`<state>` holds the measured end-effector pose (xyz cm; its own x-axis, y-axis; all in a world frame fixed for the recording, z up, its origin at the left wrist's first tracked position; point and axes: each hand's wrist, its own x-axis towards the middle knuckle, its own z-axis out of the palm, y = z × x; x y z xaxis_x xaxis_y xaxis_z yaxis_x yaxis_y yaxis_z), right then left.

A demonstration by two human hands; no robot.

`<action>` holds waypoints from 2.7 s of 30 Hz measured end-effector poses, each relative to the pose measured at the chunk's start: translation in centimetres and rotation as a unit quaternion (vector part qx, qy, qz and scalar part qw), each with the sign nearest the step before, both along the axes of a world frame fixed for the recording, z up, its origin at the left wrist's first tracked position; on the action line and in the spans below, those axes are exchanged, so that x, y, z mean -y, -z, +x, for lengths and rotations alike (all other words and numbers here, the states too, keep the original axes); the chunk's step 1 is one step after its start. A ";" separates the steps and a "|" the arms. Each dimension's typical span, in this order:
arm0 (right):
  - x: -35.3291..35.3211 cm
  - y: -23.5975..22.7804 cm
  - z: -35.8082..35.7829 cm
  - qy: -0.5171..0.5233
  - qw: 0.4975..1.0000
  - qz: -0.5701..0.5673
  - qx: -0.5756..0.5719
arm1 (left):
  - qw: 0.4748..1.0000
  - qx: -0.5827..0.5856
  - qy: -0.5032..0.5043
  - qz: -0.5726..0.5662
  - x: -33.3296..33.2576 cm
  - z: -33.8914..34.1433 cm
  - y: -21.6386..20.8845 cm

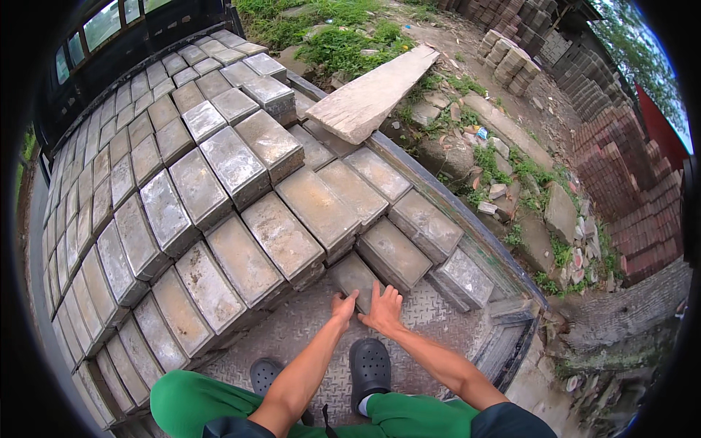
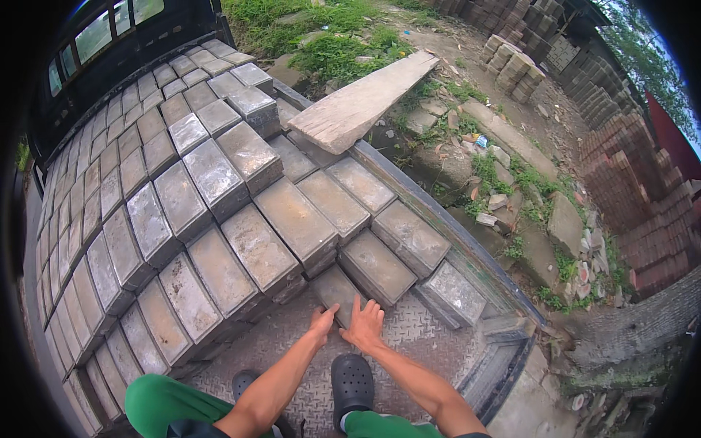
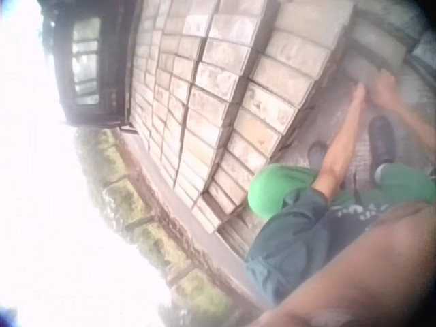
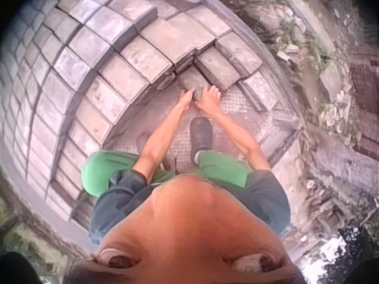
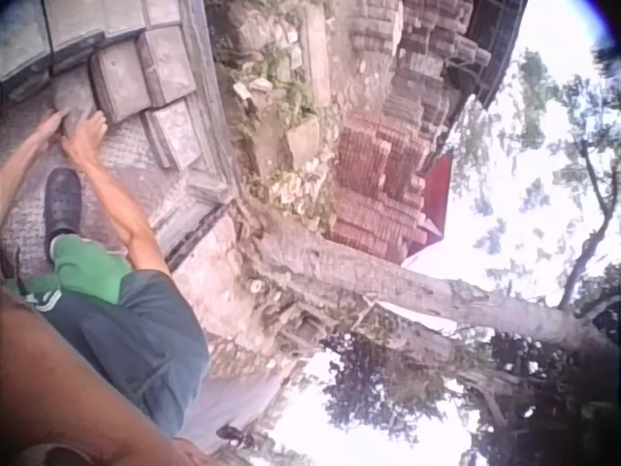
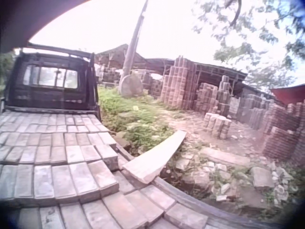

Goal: The person arranges and stacks concrete paving blocks into rows in the bed of a truck by hand.

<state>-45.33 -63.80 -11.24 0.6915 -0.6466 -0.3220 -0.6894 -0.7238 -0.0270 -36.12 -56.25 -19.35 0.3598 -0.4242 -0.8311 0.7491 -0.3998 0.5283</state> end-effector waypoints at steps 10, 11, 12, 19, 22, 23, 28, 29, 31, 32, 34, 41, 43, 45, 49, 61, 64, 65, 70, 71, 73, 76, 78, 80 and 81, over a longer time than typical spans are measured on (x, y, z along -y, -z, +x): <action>0.0 0.0 -1.7 -0.027 0.999 -0.014 0.037 | 0.962 0.253 0.009 0.108 0.2 1.8 -0.8; 0.1 -0.1 -1.7 -0.031 0.999 -0.009 0.033 | 0.967 0.238 0.021 0.089 0.2 2.2 -0.3; 0.3 -0.2 -1.8 -0.027 0.999 -0.010 0.034 | 0.967 0.239 0.024 0.088 0.2 2.6 0.2; 1.8 -0.9 -4.2 -0.067 0.997 0.024 0.024 | 0.952 0.297 0.010 0.072 -0.4 2.6 2.5; 2.7 -1.4 -7.3 -0.090 0.994 0.036 0.041 | 0.934 0.319 0.142 0.082 0.2 2.8 0.1; 2.7 -1.4 -8.2 -0.119 0.990 0.016 0.080 | 0.918 0.336 0.199 0.074 0.4 3.1 -0.3; 2.2 -0.3 -10.6 0.160 0.961 0.153 0.167 | 0.884 0.343 0.309 0.081 1.8 5.7 -1.1; 2.7 0.2 -10.8 0.175 0.959 0.153 0.162 | 0.881 0.331 0.328 0.079 2.5 6.1 -1.8; 3.3 1.7 -10.4 0.388 0.819 0.379 0.188 | 0.875 0.332 0.345 0.076 3.0 7.1 -1.4; 3.4 2.7 -10.5 0.401 0.814 0.375 0.190 | 0.876 0.333 0.343 0.070 3.4 7.2 -0.9; 3.9 4.3 -11.1 0.320 0.849 0.367 0.207 | 0.879 0.333 0.339 0.038 4.8 5.7 -1.7; 2.8 -0.9 -7.9 0.232 0.957 0.176 0.012 | 0.874 0.384 0.299 0.008 3.4 5.6 1.1; 1.9 -1.8 -7.8 0.162 0.980 0.113 0.029 | 0.871 0.390 0.300 0.000 3.0 5.4 0.5; 1.7 -2.8 -7.4 0.090 0.994 0.045 0.041 | 0.869 0.394 0.298 -0.010 2.8 4.8 0.2; 0.7 -3.0 -5.0 -0.048 0.999 -0.004 -0.022 | 0.851 0.441 0.283 0.010 2.6 4.2 -0.5; 0.7 0.5 -10.1 -0.045 0.997 -0.011 0.066 | 0.908 0.349 0.229 -0.044 1.2 4.8 -2.0; 1.6 2.4 -12.5 -0.046 0.990 -0.003 0.132 | 0.921 0.333 0.194 -0.054 1.4 3.2 -3.3; 2.0 2.6 -12.5 -0.039 0.986 0.016 0.158 | 0.926 0.323 0.184 -0.058 1.3 3.2 -3.6; 2.2 3.0 -12.4 -0.008 0.980 0.070 0.189 | 0.935 0.315 0.137 -0.090 1.4 2.3 -4.5; 2.3 2.9 -12.5 -0.004 0.977 0.085 0.194 | 0.938 0.311 0.126 -0.089 1.4 2.1 -4.8; 2.5 2.9 -12.8 -0.005 0.975 0.099 0.198 | 0.942 0.302 0.112 -0.094 1.5 1.7 -5.4; 2.7 2.2 -13.6 0.007 0.964 0.136 0.227 | 0.944 0.299 0.113 -0.076 1.8 0.6 -7.4; 2.7 1.3 -14.6 0.027 0.960 0.166 0.224 | 0.943 0.308 0.111 -0.061 2.0 -0.5 -8.4; 2.9 0.6 -16.1 0.028 0.960 0.155 0.230 | 0.945 0.303 0.111 -0.051 2.3 -1.9 -9.1; 3.0 0.2 -17.0 0.029 0.960 0.144 0.237 | 0.946 0.301 0.109 -0.049 2.6 -2.7 -9.5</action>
